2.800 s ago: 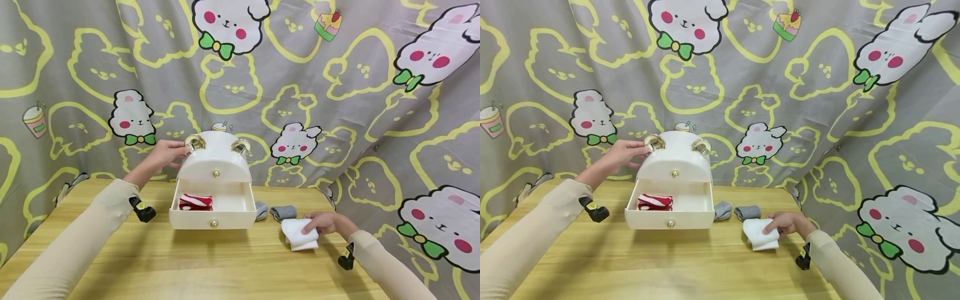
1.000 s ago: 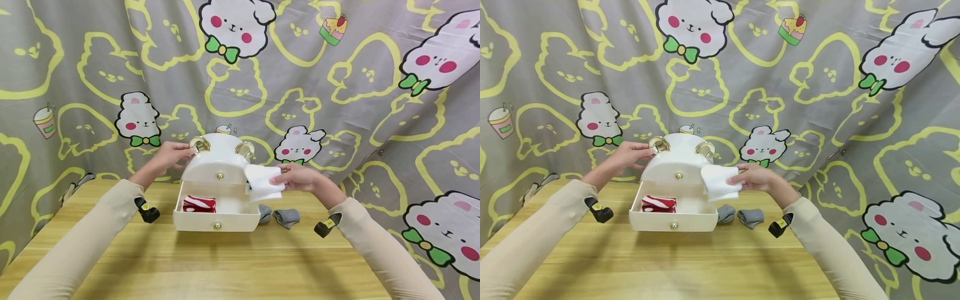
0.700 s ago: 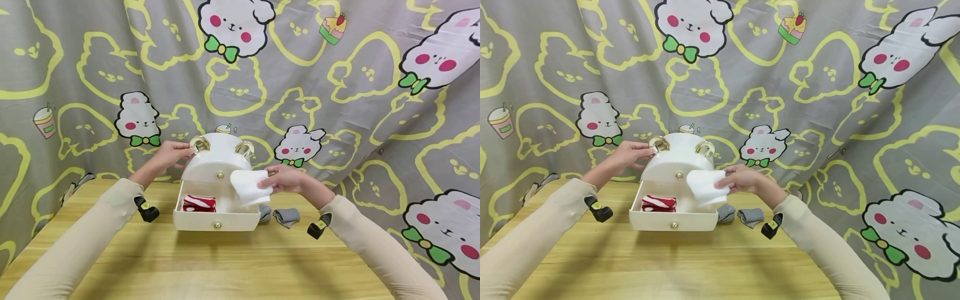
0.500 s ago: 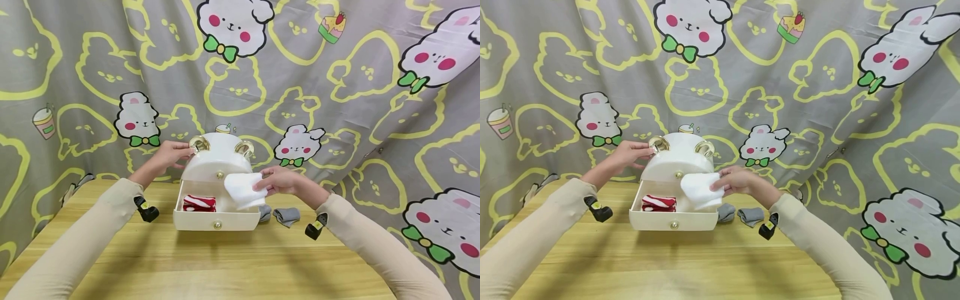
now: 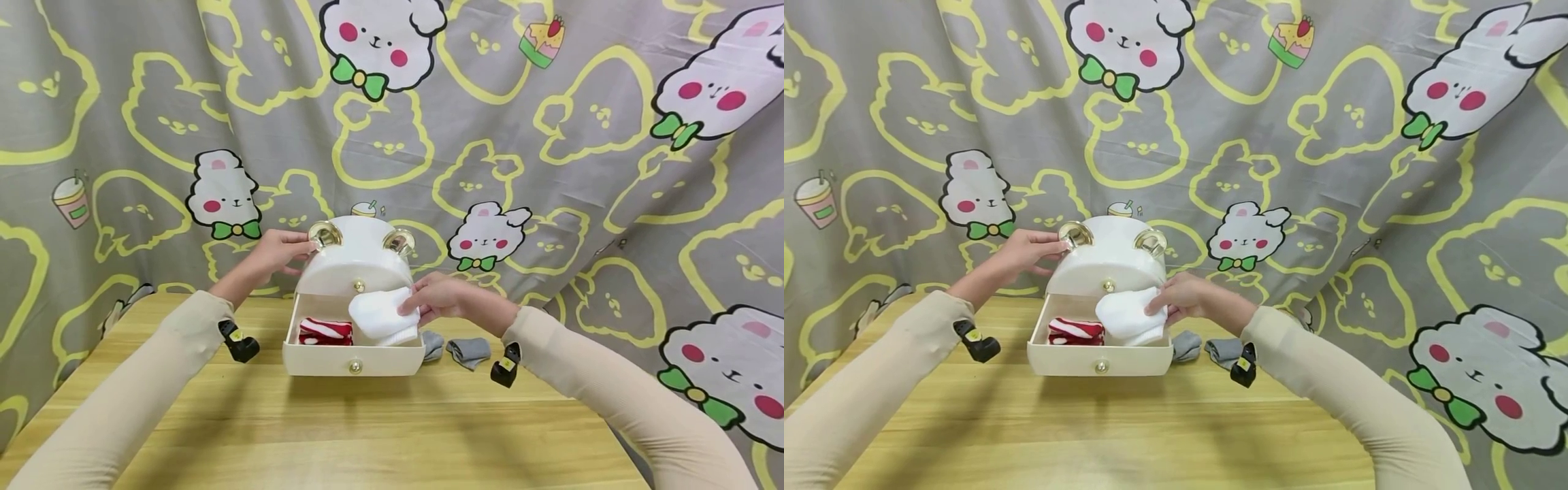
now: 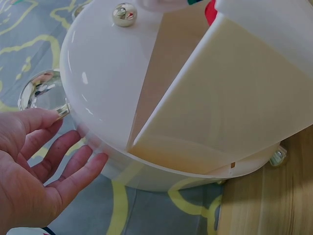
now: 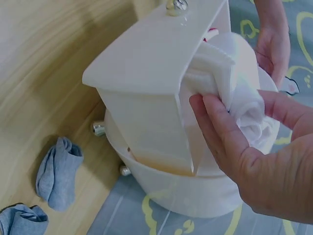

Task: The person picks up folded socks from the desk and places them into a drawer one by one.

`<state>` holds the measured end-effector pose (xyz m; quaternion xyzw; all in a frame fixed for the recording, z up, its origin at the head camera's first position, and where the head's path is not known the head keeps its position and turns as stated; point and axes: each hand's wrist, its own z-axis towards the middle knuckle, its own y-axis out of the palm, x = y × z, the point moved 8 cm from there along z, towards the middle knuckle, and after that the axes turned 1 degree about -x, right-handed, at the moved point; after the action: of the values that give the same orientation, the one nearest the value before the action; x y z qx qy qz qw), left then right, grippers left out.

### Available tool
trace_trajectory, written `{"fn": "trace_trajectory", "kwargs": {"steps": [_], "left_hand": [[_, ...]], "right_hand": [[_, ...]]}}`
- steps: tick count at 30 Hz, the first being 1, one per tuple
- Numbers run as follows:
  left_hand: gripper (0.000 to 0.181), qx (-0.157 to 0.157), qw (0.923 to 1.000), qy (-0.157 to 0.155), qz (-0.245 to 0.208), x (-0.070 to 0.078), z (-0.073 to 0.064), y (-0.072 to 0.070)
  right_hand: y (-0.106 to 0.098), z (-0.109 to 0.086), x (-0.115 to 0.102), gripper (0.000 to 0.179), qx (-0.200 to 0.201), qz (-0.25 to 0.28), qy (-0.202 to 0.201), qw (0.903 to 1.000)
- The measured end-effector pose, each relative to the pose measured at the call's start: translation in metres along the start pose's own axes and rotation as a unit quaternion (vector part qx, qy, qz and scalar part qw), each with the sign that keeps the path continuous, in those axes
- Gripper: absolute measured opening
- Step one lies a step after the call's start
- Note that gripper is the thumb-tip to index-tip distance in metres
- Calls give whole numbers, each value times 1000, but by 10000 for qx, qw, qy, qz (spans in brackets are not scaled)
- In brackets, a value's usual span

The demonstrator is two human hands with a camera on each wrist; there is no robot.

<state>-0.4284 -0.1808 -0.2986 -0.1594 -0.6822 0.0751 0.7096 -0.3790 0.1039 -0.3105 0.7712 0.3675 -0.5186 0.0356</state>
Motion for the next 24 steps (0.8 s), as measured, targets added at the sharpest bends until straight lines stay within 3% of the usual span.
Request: {"fn": "trace_trajectory", "kwargs": {"steps": [9, 19, 24], "left_hand": [[50, -14, 10000, -3, -16, -1, 2, 0], [49, 8, 10000, -10, -76, -2, 2, -1], [50, 4, 9999, 6, -108, -1, 0, 0]], "right_hand": [[11, 8, 5, 20, 363, -304, 168, 9987], [28, 23, 10, 31, 144, -318, 207, 9992], [26, 26, 9, 28, 335, -568, 253, 9975]]}}
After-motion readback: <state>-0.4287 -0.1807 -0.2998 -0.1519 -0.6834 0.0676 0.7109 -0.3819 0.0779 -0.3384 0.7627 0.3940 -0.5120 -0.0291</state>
